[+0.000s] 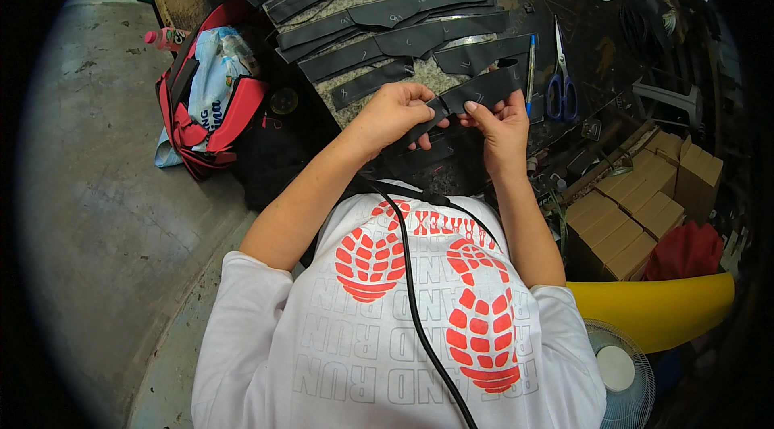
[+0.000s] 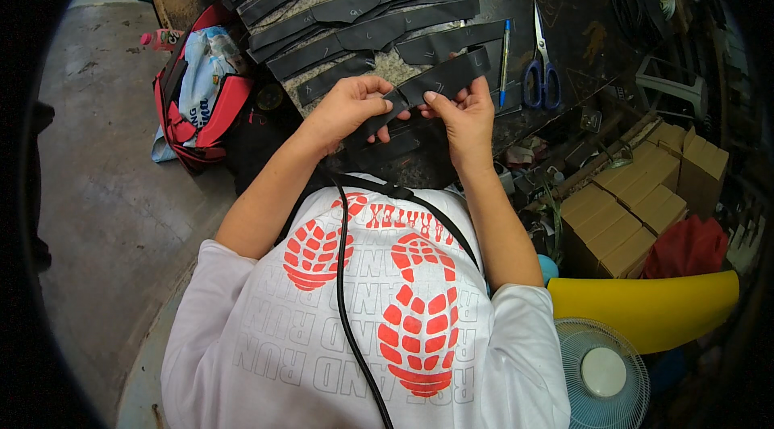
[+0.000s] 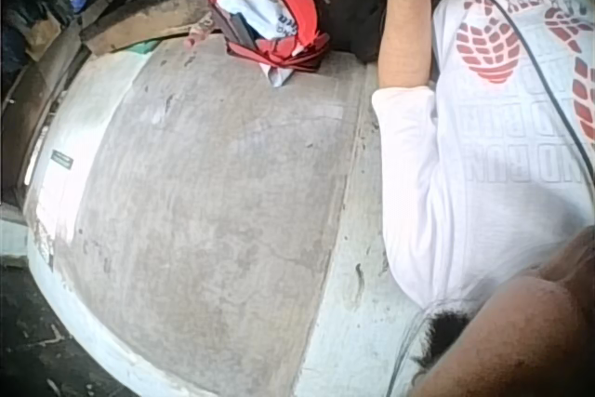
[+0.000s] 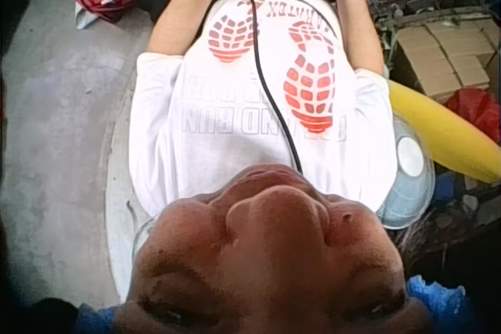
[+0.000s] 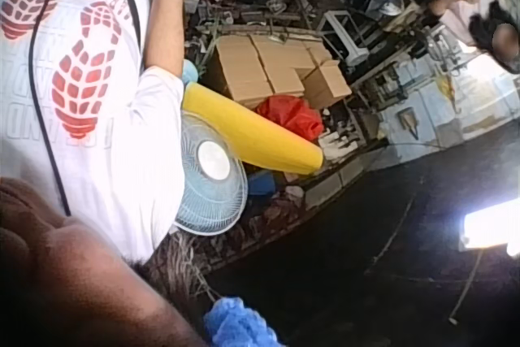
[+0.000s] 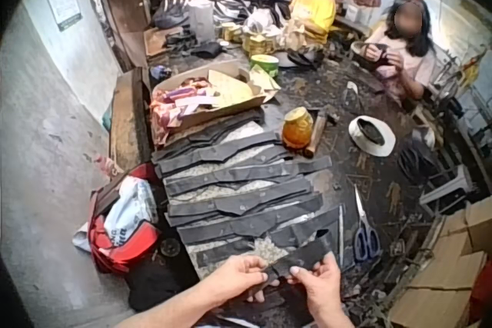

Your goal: The person repeatedly picks up black rubber shoe parts from a pile on a workbench, inspects them, and places them into a separate stack. The person handles the parts one at a time, turning them over and aligning them before stacking.

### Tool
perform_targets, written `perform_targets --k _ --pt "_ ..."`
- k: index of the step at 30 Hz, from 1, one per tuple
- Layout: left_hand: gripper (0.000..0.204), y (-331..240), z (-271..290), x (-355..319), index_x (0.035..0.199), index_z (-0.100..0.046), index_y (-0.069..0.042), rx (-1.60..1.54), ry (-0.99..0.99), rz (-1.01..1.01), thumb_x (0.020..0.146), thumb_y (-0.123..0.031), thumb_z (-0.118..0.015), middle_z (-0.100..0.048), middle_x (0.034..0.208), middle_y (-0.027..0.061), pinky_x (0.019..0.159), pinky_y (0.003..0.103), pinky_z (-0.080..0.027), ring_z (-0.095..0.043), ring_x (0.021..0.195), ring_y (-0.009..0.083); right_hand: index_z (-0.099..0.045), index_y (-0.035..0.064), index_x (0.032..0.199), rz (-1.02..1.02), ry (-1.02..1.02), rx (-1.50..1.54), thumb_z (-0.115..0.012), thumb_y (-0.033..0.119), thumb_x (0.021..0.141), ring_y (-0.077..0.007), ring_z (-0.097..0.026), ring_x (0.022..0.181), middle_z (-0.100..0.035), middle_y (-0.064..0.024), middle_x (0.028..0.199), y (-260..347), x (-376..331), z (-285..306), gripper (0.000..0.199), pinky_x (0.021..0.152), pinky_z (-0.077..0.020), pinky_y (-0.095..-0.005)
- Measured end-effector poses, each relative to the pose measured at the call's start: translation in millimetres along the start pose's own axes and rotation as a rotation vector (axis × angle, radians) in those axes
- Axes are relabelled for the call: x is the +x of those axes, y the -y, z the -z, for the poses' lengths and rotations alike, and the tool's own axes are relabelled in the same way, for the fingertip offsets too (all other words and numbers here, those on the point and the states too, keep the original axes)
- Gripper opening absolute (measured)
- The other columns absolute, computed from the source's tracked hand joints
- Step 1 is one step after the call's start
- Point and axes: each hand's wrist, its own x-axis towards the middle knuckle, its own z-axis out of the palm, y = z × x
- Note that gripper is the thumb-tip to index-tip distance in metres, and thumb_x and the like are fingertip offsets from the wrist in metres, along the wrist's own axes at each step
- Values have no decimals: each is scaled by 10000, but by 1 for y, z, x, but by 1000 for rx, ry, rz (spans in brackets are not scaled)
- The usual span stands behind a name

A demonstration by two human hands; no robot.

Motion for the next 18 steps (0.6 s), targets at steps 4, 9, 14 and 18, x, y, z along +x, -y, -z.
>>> perform_targets --k 4,9,14,18 --pt "298 1 0 0 1217 -597 30 -12 -8 -4 940 -78 -611 -765 1031 145 518 235 -519 -699 622 149 -490 28 1380 -10 19 22 -716 -68 878 -158 -720 814 -712 -120 1069 1 -1 -1 559 672 -595 -259" --pt "302 1 0 1 1221 -594 30 -9 -2 -11 940 -80 -611 -765 1032 147 520 235 -520 -701 624 151 -492 27 1377 -32 30 8 -714 -65 883 -152 -717 822 -711 -112 1063 -2 -3 -4 549 684 -596 -257" --pt "302 1 0 0 1223 -591 29 -11 -1 -9 942 -83 -608 -765 1032 145 523 234 -518 -703 630 151 -504 27 1349 -22 36 9 -717 -60 883 -148 -717 824 -711 -106 1052 -1 -4 -4 520 688 -594 -255" --pt "289 1 -1 0 1212 -591 27 -13 -7 -12 948 -89 -606 -765 1030 147 520 235 -517 -704 627 152 -513 29 1317 -20 34 12 -716 -57 885 -147 -718 822 -712 -104 1052 -1 -4 -5 485 688 -594 -255"
